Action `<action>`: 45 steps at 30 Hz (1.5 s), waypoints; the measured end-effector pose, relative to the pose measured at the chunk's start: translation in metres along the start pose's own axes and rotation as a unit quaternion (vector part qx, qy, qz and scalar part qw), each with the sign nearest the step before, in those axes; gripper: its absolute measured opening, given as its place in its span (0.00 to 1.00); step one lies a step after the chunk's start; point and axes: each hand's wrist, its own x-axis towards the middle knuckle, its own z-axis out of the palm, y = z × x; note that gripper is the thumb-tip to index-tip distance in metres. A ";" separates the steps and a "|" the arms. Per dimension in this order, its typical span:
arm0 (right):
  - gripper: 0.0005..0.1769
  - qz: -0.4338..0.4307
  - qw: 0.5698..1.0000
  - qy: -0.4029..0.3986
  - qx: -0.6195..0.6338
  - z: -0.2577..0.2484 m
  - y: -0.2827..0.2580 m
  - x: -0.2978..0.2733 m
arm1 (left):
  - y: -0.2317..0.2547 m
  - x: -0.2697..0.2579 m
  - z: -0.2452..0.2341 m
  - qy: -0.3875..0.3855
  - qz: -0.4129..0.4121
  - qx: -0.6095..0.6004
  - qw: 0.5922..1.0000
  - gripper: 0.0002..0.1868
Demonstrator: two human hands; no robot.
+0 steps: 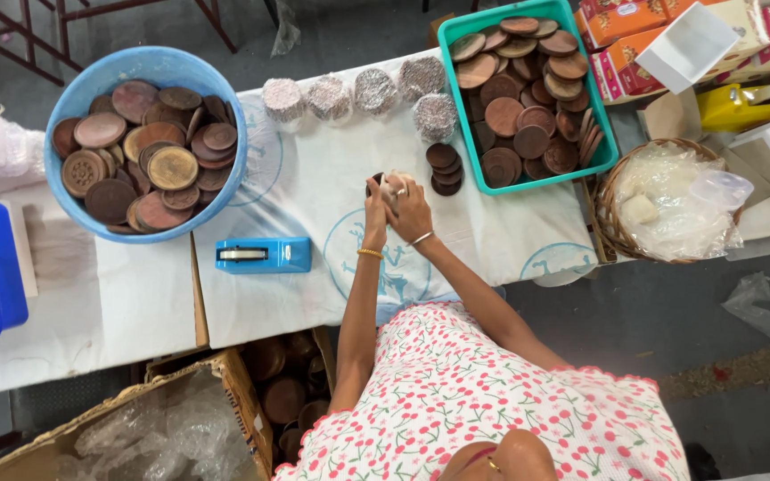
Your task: The person cleans wooden disks with a cloth by hand, taking them from a blue bowl and a green tray and wiping their surfaces one by one.
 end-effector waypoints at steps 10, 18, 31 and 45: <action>0.34 0.318 0.805 0.055 0.497 0.082 0.090 -0.028 | 0.086 -0.078 0.051 0.074 0.148 -0.146 0.975 0.20; 0.24 0.354 0.886 -0.119 0.276 0.029 0.021 -0.028 | 0.050 -0.054 0.032 0.103 0.139 -0.263 0.949 0.18; 0.08 0.019 0.999 -0.023 -0.045 0.030 0.066 0.000 | 0.265 -0.205 0.013 0.168 0.340 0.127 0.917 0.14; 0.28 -0.220 0.922 -0.202 -0.248 0.112 0.134 0.005 | 0.426 -0.472 0.173 -0.235 0.660 0.523 0.486 0.17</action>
